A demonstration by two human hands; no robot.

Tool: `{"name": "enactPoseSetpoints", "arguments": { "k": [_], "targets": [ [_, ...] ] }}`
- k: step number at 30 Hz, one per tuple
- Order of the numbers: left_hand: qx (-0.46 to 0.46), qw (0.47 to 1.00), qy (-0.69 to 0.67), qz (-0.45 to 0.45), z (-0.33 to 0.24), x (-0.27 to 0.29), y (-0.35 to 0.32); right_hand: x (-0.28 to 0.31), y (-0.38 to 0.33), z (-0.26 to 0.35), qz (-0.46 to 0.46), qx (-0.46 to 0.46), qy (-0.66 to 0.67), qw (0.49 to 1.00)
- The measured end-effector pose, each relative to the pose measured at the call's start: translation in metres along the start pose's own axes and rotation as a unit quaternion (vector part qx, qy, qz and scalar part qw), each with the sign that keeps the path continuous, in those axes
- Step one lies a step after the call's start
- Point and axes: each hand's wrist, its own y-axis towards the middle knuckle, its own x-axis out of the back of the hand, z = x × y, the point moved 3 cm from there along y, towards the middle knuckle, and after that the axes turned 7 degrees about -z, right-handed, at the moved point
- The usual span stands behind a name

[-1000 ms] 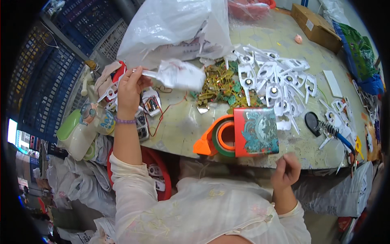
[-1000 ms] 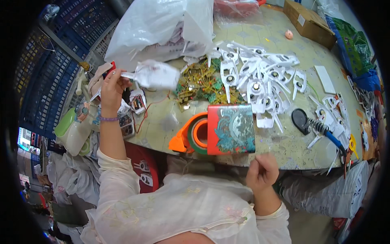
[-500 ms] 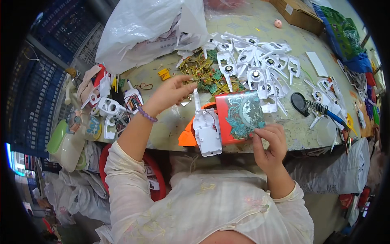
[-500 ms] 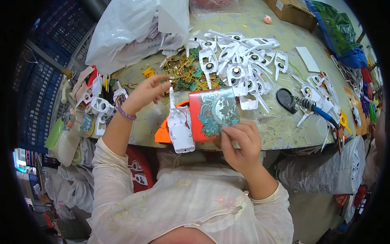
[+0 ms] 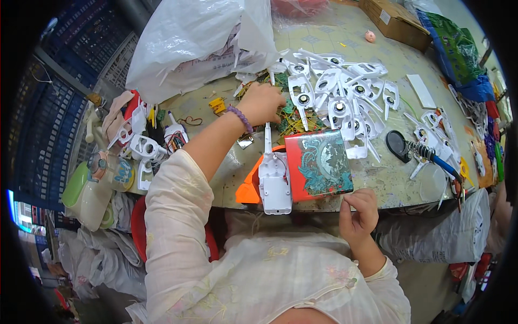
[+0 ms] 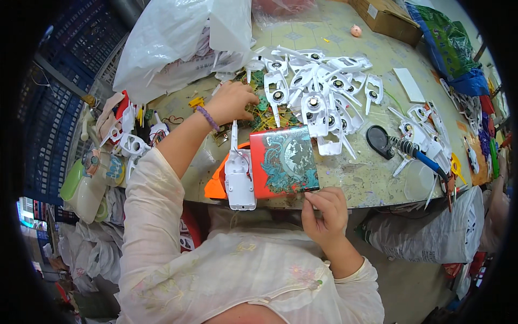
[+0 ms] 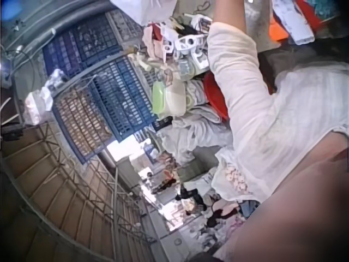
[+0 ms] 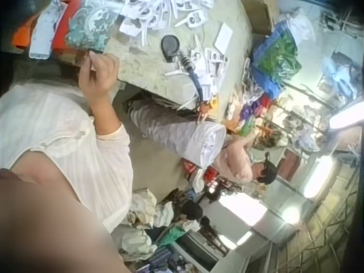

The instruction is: Soldering wires and components onto green circuit boards for small electronic devices.

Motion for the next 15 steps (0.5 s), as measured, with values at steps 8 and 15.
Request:
{"name": "enactPoseSetpoints", "arguments": {
  "k": [8, 15],
  "targets": [
    [0.203, 0.905, -0.361, -0.094, 0.032, 0.036, -0.014, 0.004, 0.002, -0.005, -0.015, -0.022, 0.017, 1.000],
    [0.418, 0.700, -0.563, -0.134, 0.048, 0.019, -0.047, 0.000, 0.016, -0.009, -0.043, -0.072, 0.059, 0.995]
  ]
}}
